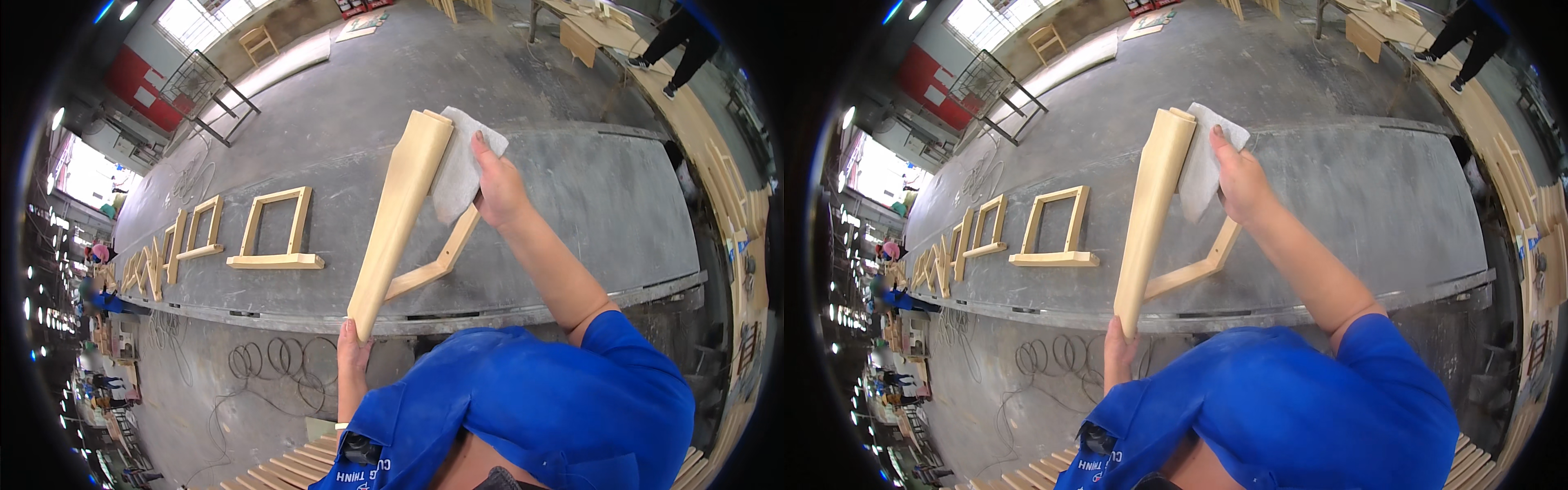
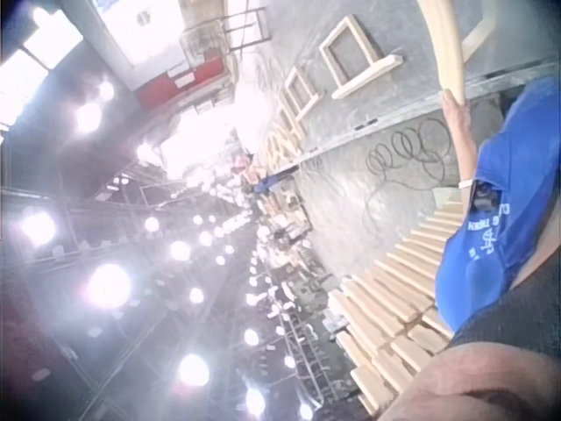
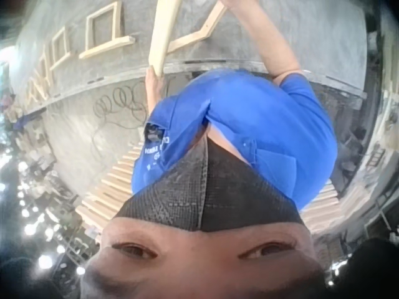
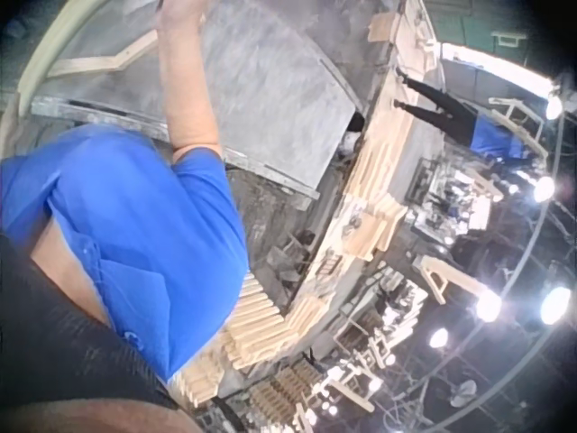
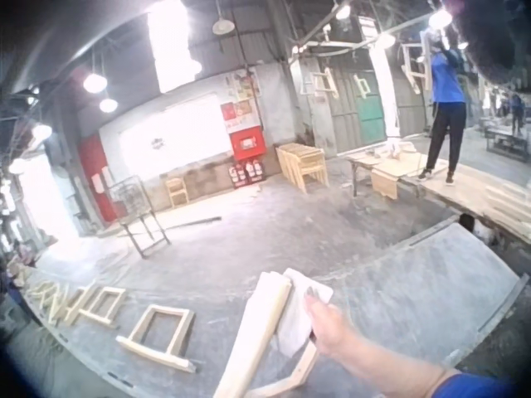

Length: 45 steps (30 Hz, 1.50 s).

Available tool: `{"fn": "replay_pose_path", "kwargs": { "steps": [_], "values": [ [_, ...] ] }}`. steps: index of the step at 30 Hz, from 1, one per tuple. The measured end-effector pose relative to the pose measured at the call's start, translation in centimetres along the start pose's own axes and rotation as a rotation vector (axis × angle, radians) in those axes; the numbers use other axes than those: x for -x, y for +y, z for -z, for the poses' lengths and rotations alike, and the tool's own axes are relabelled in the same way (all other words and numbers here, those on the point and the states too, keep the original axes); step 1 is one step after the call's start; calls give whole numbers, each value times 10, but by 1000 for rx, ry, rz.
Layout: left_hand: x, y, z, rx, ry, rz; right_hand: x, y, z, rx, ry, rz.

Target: The person sands multiple wooden chair frames using a sanding block. They pick up each frame, sand all sides, flip the frame, and place it on a stack. The person repeats this process for several frames throughout the clip.

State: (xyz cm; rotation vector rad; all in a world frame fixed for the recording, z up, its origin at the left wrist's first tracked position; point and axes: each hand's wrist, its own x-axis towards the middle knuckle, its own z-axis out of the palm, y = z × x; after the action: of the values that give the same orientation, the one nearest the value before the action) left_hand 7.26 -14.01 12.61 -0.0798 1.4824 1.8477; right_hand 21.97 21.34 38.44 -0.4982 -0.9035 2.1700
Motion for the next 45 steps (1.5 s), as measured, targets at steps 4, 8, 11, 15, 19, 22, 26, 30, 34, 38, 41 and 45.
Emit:
{"fn": "replay_pose_path", "kwargs": {
  "steps": [4, 8, 11, 15, 19, 22, 26, 30, 34, 38, 41, 45],
  "values": [
    [3, 40, -7, -557, -108, 6, 9, -5, 15, 23, -6, 48],
    [6, 80, -81, -1298, -84, -666, 18, 0, 14, -114, 1, 67],
    [19, 82, -161, -1312, -149, -1135, 18, 21, 5, -25, -40, 86],
    [-4, 114, -203, -1209, 1, -1091, 19, 42, 27, 205, -8, -15],
    [-37, 126, -169, -1005, 90, -1002, 37, 39, 102, 148, 187, -88],
    [-55, 108, -137, -615, 256, -664, 59, 38, 165, 247, 329, -120],
    [-66, 30, -121, -13, 390, -139, 90, 55, 224, 715, 408, -77],
    [-68, -46, -127, 188, 345, 189, 95, 72, 263, 1208, 128, 116],
    [-74, -75, -121, 171, 255, 368, 93, 122, 261, 1973, -225, 297],
    [-77, -63, -86, -452, 166, 628, 97, 212, 225, 2008, -488, 303],
    [-82, -42, -52, -1150, 42, 222, 104, 246, 226, 1932, -509, 461],
    [-87, -26, -25, -1540, 357, -356, 122, 204, 296, 1855, -416, 134]
  ]
}}
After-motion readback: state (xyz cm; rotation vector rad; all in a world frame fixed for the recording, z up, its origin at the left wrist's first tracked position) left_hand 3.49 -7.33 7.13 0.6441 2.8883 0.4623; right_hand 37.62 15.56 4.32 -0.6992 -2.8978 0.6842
